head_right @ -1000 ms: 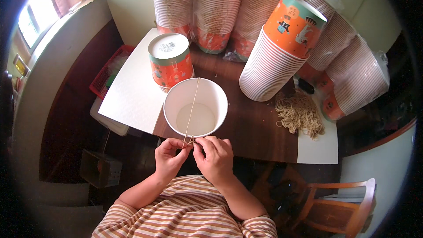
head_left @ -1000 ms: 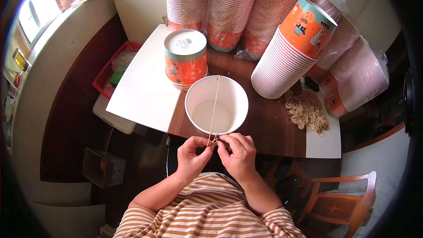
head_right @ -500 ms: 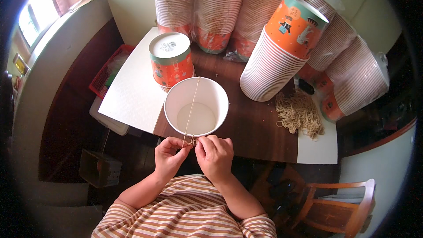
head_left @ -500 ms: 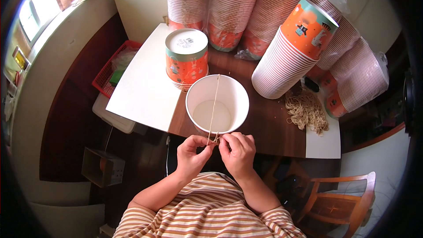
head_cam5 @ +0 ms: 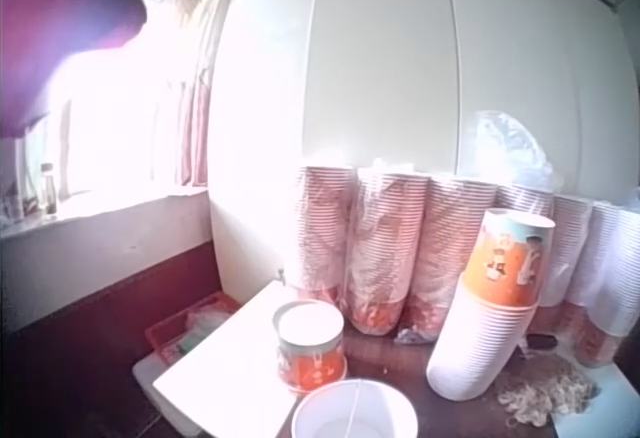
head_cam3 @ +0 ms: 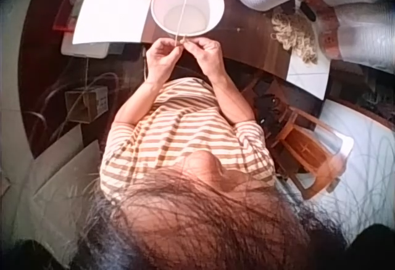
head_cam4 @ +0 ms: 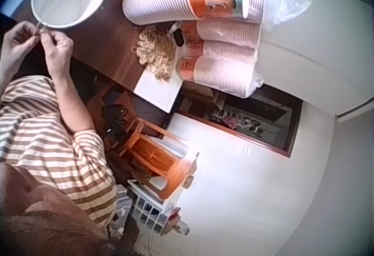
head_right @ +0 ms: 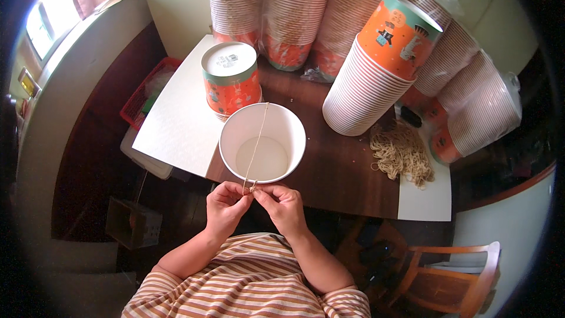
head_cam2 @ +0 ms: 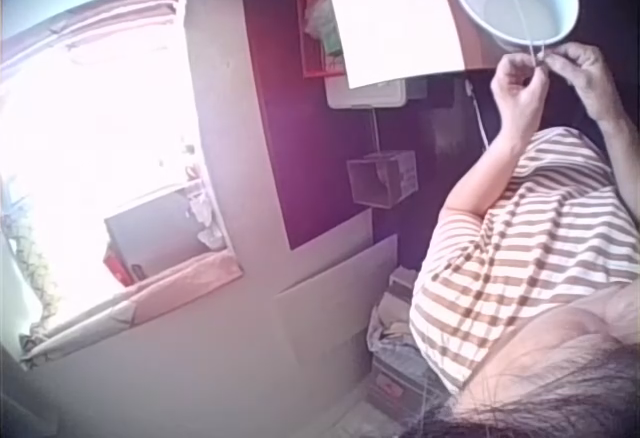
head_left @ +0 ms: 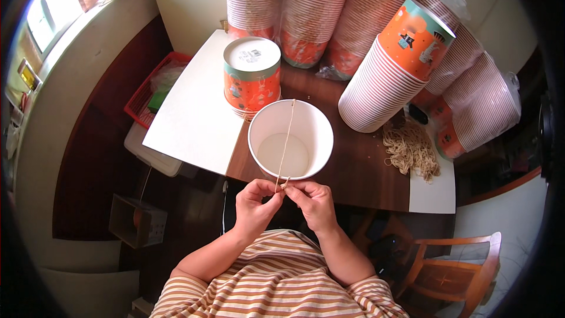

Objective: Secure stacks of paper bowls using rubber bands for storage or shipment.

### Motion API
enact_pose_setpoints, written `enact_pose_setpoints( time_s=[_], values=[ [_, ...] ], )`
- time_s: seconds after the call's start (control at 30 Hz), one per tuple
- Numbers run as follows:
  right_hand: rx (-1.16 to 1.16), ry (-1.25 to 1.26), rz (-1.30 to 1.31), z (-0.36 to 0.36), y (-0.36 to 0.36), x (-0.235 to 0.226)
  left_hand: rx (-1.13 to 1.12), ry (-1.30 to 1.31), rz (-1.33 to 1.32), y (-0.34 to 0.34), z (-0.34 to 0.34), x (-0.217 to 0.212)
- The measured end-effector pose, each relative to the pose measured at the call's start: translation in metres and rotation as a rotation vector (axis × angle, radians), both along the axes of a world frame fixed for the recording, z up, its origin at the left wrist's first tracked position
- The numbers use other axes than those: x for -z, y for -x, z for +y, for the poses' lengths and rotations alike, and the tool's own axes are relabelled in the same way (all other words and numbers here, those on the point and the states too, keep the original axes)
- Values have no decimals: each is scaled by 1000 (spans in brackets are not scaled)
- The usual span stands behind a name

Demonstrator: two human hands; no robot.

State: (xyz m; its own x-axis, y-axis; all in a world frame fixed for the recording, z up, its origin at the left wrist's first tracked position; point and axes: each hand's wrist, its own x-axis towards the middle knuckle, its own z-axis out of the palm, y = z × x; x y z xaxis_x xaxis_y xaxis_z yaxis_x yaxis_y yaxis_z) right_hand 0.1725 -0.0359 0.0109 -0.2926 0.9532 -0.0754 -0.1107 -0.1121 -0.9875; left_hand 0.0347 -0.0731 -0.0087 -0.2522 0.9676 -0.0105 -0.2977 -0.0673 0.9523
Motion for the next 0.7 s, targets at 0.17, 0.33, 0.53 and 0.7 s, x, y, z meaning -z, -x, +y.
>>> enact_pose_setpoints(
  time_s=[0.17,0.33,0.53,0.7],
  values=[
    [17,-94,-31,-2,1,2,-15,-35,61,0,0,1],
    [1,133,204,3,-2,4,-7,-64,33,0,1,-2],
    [25,308,329,0,0,0,-60,-252,354,-1,2,2],
    [18,269,333,-5,-1,0,-156,-402,585,-3,3,-11]
  ],
)
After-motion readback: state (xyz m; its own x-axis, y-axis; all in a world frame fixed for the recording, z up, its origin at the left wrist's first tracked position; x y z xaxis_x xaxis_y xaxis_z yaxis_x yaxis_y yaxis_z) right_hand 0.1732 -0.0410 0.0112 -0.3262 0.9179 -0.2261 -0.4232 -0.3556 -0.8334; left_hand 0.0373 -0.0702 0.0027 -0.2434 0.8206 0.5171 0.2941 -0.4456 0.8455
